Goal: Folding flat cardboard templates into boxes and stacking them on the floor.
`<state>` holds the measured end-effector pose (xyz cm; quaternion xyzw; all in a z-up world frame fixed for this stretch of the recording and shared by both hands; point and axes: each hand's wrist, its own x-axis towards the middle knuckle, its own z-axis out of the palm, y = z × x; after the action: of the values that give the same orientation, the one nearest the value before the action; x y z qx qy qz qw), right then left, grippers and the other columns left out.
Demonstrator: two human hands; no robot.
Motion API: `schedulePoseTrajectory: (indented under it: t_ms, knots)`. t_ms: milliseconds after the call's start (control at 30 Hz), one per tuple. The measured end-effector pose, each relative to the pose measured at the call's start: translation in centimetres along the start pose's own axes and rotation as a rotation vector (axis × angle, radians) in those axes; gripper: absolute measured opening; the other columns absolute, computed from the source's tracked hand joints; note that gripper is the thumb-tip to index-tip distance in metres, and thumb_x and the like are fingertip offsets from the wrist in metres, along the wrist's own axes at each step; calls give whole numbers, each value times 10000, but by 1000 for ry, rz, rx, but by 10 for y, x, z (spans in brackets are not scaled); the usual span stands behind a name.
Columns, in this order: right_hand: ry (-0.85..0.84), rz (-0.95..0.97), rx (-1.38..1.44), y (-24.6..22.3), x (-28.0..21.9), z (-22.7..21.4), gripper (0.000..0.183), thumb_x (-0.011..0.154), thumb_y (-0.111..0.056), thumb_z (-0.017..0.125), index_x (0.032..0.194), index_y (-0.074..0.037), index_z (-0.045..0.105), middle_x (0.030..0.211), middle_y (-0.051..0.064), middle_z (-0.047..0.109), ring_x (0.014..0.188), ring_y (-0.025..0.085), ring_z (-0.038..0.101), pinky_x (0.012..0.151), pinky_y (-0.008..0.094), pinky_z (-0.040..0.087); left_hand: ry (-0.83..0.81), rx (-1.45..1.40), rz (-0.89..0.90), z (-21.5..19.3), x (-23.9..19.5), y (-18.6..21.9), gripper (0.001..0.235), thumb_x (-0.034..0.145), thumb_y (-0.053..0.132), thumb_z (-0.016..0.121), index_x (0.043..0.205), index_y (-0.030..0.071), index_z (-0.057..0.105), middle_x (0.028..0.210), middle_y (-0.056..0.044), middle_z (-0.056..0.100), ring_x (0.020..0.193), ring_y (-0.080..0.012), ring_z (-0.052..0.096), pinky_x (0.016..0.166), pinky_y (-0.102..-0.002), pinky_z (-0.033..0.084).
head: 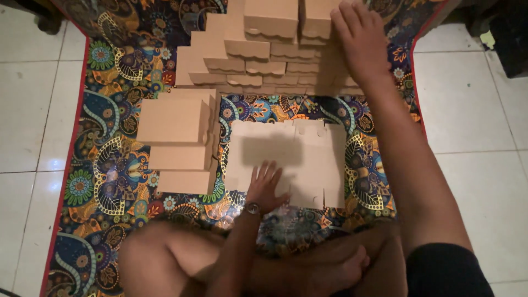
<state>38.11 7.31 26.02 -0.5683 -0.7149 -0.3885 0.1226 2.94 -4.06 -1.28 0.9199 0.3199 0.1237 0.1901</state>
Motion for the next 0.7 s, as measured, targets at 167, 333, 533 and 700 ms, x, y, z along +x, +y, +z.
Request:
schedulePoseTrajectory:
  t_ms: [167, 333, 533, 700]
  knots:
    - [2, 19, -3, -9, -3, 5, 479, 996, -101, 659, 1461, -30, 569, 1509, 81, 540, 1346, 279, 477, 1072, 406, 403, 53, 12, 24, 11, -2, -5, 837, 826, 618, 636, 1424, 39, 553, 1629, -154, 345, 1534, -362, 230, 1216, -597, 170]
    - [30, 8, 0, -13, 2, 3, 491, 985, -102, 686, 1455, -28, 564, 1492, 90, 558, 1337, 281, 497, 1054, 412, 418, 8, 57, 30, 15, -2, -8, 879, 817, 636, 628, 1458, 45, 514, 1636, -169, 320, 1535, -359, 213, 1219, -595, 163]
    - [24, 7, 21, -11, 1, 12, 688, 856, -47, 858, 1463, 5, 538, 1483, 154, 543, 1320, 336, 496, 1054, 470, 396, 2, 52, 32, 17, -3, -9, 890, 824, 633, 622, 1481, 48, 487, 1651, -161, 297, 1544, -352, 190, 1223, -594, 146]
    - [14, -5, 28, -12, 5, 6, 752, 803, -64, 907, 1463, 2, 552, 1474, 149, 550, 1296, 333, 498, 1051, 466, 389, 114, 40, 71, 20, -5, -9, 875, 803, 611, 677, 1454, 50, 513, 1633, -166, 324, 1527, -373, 241, 1215, -615, 195]
